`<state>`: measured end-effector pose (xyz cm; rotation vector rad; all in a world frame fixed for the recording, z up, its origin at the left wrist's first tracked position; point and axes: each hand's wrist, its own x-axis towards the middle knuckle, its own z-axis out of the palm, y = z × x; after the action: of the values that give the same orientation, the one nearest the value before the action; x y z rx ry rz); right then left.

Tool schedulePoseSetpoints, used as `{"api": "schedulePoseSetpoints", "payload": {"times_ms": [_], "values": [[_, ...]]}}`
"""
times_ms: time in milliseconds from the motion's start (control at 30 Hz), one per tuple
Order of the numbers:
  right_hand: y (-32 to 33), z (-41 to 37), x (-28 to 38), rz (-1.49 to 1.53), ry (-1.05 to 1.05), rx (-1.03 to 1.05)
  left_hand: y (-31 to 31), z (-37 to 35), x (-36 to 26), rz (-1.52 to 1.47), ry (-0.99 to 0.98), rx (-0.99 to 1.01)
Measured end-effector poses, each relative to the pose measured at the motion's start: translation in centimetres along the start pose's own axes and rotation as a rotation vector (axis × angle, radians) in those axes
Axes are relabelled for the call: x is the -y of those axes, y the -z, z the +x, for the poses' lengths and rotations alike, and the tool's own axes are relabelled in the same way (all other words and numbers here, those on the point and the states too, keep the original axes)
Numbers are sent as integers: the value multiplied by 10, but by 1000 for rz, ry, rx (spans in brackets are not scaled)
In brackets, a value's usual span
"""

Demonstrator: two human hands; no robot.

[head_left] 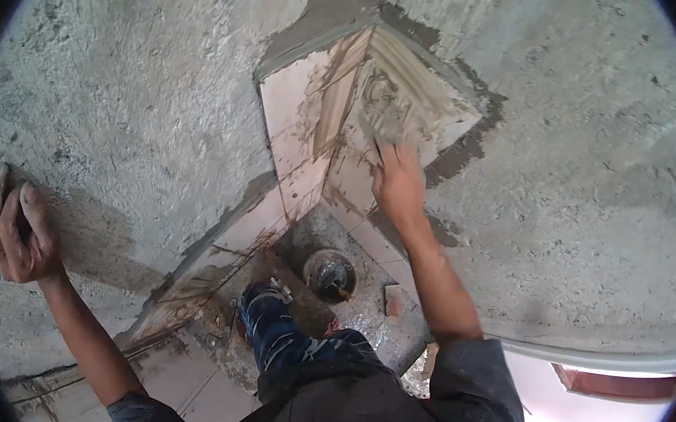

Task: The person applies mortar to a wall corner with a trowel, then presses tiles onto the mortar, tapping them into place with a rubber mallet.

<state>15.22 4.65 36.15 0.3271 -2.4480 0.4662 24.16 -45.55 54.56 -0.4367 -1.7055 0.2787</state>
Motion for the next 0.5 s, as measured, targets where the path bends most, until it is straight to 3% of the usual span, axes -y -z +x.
{"api": "schedulePoseSetpoints", "payload": {"times_ms": [67, 167, 200, 233, 300, 333, 400, 433, 467, 500], "values": [[-35, -53, -20, 238, -233, 50, 2, -2, 9, 14, -20, 33], [-106, -148, -54, 412, -543, -62, 4, -6, 29, 16, -201, 9], [-120, -172, -55, 505, -713, -51, 3, -6, 24, 67, -160, 11], [-137, -196, -62, 524, -746, -50, 3, -7, 17, 113, -120, 5], [-180, -245, -79, 645, -1206, 260, 10, -32, 55, 38, -55, -14], [-214, -280, -85, 653, -1241, 251, 21, -44, 81, 2, -49, 34], [-288, -349, -101, 673, -1218, 54, 60, -78, 150, -118, 342, 192], [-312, -368, -102, 687, -1236, 59, 55, -74, 144, -141, 322, 208], [-329, -387, -105, 686, -1275, 58, 49, -67, 132, 6, 141, 248], [-346, -406, -108, 572, -1227, 238, 39, -57, 114, 148, -48, 281]]}}
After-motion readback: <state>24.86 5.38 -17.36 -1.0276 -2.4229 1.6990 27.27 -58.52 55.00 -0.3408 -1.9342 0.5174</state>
